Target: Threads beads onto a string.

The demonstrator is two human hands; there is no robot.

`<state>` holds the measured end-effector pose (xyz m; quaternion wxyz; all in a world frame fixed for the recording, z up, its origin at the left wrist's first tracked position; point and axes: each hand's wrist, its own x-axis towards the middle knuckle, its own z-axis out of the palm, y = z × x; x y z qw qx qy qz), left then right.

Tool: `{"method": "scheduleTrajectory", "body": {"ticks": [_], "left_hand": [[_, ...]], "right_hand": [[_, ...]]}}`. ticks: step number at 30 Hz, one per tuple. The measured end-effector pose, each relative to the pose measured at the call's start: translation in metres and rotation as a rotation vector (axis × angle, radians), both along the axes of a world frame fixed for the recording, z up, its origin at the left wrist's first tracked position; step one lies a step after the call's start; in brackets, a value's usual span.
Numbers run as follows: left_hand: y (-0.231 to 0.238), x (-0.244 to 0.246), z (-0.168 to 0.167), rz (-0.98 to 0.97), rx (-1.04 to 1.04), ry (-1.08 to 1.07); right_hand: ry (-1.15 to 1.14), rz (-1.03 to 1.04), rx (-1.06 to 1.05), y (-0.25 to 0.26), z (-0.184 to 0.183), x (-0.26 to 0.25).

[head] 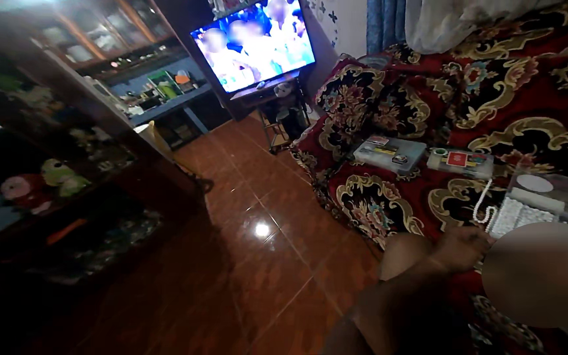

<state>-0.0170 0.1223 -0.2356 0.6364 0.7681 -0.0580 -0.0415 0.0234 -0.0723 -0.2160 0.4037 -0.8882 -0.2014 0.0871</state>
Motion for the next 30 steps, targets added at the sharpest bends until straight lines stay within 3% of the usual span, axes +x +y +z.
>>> {"method": "scheduleTrajectory", "body": {"ticks": [4, 6, 12, 18, 22, 25, 30], "left_hand": [[0.002, 0.001, -0.002, 0.119, -0.09, -0.026], [0.0, 0.0, -0.005, 0.071, -0.11, -0.118], [-0.017, -0.002, -0.015, -0.077, 0.323, -0.489], [-0.023, 0.0, -0.032, 0.014, 0.401, -0.763], [-0.026, 0.003, -0.036, 0.015, 0.435, -0.821], [-0.027, 0.002, -0.029, -0.017, 0.442, -0.734], [-0.026, 0.005, -0.025, -0.039, 0.307, -0.655]], "right_hand": [[0.033, -0.007, 0.063, -0.01, 0.005, 0.003], [0.05, -0.01, 0.092, -0.013, 0.012, 0.002], [0.226, -0.09, 0.218, -0.017, -0.005, -0.002], [0.416, -0.107, 0.405, -0.016, -0.015, -0.01], [0.455, -0.106, 0.428, -0.023, -0.016, -0.011], [0.474, -0.086, 0.472, -0.03, -0.017, -0.011], [0.377, -0.084, 0.399, -0.036, -0.011, -0.016]]}}
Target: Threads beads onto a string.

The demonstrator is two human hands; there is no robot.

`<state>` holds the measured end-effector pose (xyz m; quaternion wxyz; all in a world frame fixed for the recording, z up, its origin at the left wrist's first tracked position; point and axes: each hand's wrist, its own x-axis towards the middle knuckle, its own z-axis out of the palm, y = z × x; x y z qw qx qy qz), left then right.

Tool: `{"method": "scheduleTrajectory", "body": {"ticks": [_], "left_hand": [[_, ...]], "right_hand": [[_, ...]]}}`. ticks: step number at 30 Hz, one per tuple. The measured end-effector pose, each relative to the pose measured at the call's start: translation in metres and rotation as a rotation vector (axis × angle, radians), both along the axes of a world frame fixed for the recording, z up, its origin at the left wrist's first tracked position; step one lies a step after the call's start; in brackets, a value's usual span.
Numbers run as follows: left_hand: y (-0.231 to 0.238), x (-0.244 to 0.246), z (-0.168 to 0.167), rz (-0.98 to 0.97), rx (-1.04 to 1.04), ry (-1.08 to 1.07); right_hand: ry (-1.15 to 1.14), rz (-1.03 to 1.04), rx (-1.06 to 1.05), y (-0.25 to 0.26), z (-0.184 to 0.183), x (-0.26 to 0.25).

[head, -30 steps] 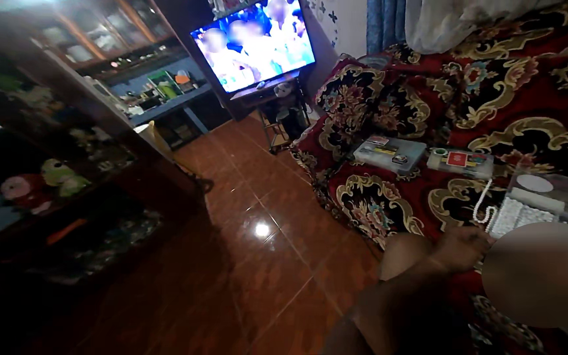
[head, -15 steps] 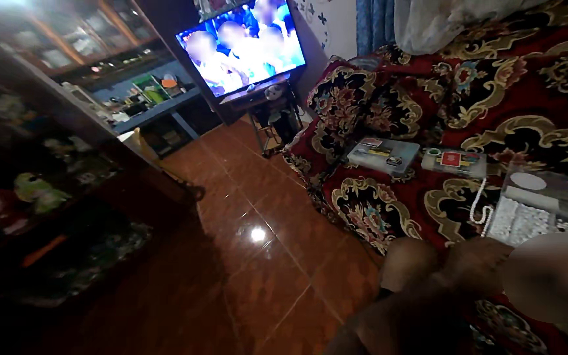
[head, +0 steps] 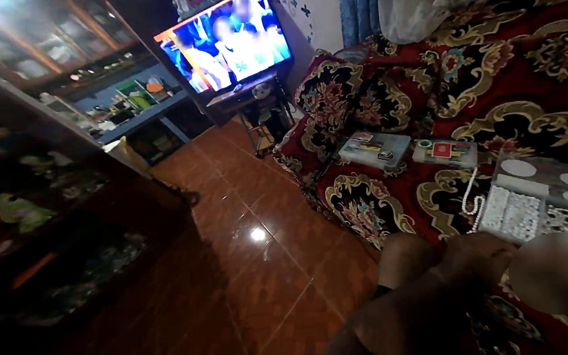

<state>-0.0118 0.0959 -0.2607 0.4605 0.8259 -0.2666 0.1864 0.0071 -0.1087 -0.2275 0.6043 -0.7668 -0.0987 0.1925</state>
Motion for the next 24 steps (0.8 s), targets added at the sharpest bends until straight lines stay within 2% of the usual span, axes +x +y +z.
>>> {"method": "scheduleTrajectory", "body": {"ticks": [5, 9, 12, 24], "left_hand": [[-0.001, 0.001, -0.006, -0.061, -0.004, 0.008], [-0.002, -0.001, -0.005, -0.091, 0.009, -0.013], [-0.001, -0.003, -0.006, -0.087, 0.066, -0.03], [0.0, -0.005, -0.003, -0.054, 0.114, -0.068]], "right_hand": [[-0.077, 0.026, -0.073, -0.007, -0.008, -0.003], [0.063, 0.078, 0.105, -0.008, -0.011, -0.007], [0.136, 0.08, 0.163, -0.009, -0.014, -0.006], [0.084, 0.08, 0.024, -0.006, -0.005, -0.001]]}}
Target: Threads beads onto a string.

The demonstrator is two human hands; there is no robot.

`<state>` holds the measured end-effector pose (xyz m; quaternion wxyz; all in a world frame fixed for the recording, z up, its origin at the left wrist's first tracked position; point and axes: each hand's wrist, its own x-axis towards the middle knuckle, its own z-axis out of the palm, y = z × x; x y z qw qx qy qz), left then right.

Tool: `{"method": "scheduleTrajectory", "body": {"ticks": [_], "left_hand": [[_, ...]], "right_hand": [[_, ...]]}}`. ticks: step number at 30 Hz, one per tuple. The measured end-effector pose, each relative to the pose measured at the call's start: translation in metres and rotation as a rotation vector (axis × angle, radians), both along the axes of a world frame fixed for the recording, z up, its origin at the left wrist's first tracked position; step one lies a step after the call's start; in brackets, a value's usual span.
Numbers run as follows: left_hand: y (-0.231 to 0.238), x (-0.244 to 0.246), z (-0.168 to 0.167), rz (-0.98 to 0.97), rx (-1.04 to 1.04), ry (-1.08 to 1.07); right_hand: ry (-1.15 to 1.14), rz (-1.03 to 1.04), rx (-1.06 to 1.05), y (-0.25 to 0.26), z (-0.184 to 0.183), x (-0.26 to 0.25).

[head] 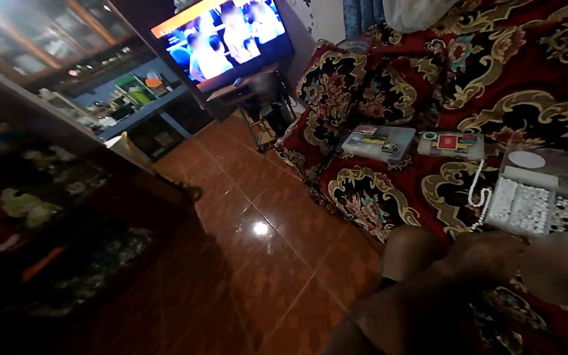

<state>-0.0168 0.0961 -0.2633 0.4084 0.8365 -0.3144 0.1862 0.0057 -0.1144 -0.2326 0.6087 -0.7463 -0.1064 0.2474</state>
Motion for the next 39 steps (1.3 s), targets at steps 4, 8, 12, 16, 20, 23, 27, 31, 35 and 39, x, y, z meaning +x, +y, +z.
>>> {"method": "scheduleTrajectory", "body": {"ticks": [4, 8, 12, 16, 20, 23, 27, 31, 35, 39], "left_hand": [[-0.001, 0.0, 0.002, -0.016, -0.03, 0.035], [0.001, 0.001, 0.0, -0.039, -0.044, 0.115], [0.002, -0.002, 0.012, -0.05, -0.034, 0.281], [0.003, -0.003, 0.013, -0.032, -0.161, 0.371], [0.006, 0.001, 0.007, -0.031, -0.241, 0.373], [0.005, -0.001, 0.007, -0.036, -0.143, 0.333], [0.003, -0.004, 0.006, -0.021, -0.066, 0.266], [0.006, -0.004, 0.008, 0.009, -0.04, 0.273], [0.009, -0.003, 0.007, 0.036, -0.054, 0.291], [0.008, -0.004, 0.013, 0.037, -0.045, 0.337]], "right_hand": [[-0.047, 0.002, -0.029, -0.002, -0.002, 0.001], [-0.074, 0.009, -0.049, -0.004, -0.005, 0.002], [-0.067, 0.015, -0.033, -0.003, -0.006, 0.002], [-0.135, 0.029, -0.091, -0.006, -0.007, 0.007], [-0.18, 0.066, -0.194, -0.007, -0.003, 0.011], [-0.163, 0.134, -0.075, 0.0, 0.005, 0.006], [-0.049, 0.073, 0.07, 0.014, -0.004, 0.005], [0.046, 0.05, 0.094, 0.015, -0.006, 0.01], [0.005, 0.006, 0.041, 0.018, -0.001, 0.011], [-0.066, 0.013, -0.066, 0.018, -0.001, 0.014]]}}
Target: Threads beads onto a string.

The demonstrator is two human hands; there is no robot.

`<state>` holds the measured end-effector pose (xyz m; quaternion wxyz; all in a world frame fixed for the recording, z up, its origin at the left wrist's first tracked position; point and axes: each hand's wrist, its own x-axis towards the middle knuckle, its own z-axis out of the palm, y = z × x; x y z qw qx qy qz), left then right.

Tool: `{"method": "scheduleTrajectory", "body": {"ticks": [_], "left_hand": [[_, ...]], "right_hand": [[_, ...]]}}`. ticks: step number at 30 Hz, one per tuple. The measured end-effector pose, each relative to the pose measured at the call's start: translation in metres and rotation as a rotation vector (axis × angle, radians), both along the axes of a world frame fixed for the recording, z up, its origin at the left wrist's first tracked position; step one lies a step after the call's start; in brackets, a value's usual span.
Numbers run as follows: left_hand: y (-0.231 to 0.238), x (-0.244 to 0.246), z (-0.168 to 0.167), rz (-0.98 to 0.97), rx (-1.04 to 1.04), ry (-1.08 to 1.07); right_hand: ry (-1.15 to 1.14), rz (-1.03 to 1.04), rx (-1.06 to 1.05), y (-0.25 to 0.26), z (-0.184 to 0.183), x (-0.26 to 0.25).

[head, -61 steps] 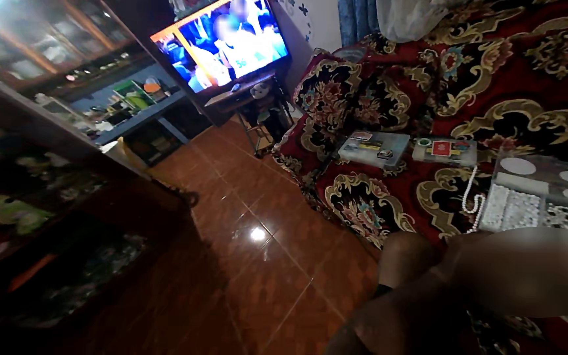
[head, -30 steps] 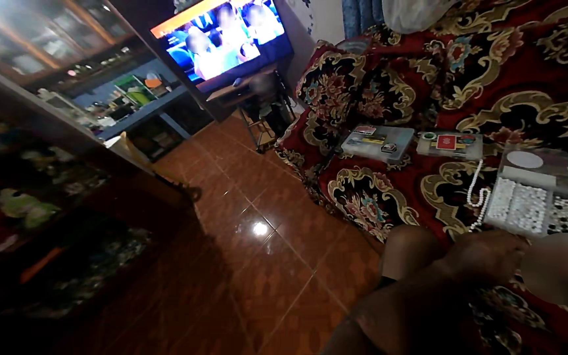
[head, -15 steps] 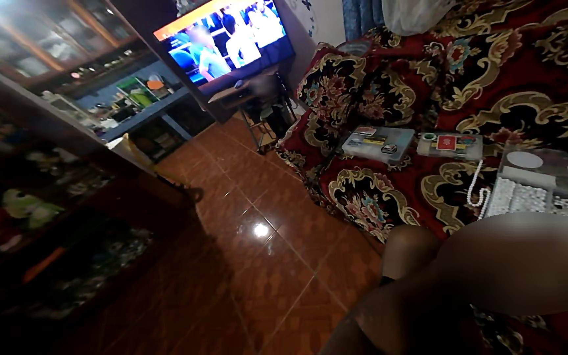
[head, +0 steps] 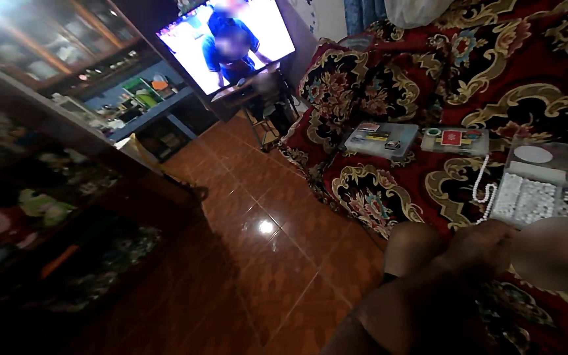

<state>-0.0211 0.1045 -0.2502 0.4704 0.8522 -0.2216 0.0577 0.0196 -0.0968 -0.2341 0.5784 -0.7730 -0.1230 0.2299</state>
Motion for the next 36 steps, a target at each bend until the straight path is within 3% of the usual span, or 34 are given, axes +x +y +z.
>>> {"method": "scheduleTrajectory", "body": {"ticks": [8, 13, 26, 32, 36], "left_hand": [[-0.003, 0.0, -0.003, 0.003, -0.016, 0.002], [-0.003, 0.003, -0.011, -0.031, -0.149, 0.037], [0.0, 0.003, -0.004, -0.028, -0.161, 0.114], [0.002, 0.004, -0.005, 0.044, -0.259, 0.193], [0.003, 0.005, -0.006, 0.015, -0.21, 0.148]], "right_hand": [[-0.127, 0.072, -0.178, -0.005, 0.004, -0.001], [-0.236, 0.102, -0.261, -0.006, 0.008, -0.002], [-0.196, 0.026, -0.166, -0.005, 0.002, -0.001], [-0.234, 0.056, -0.267, -0.009, 0.008, -0.002], [-0.131, 0.075, -0.121, -0.006, 0.008, -0.005]]}}
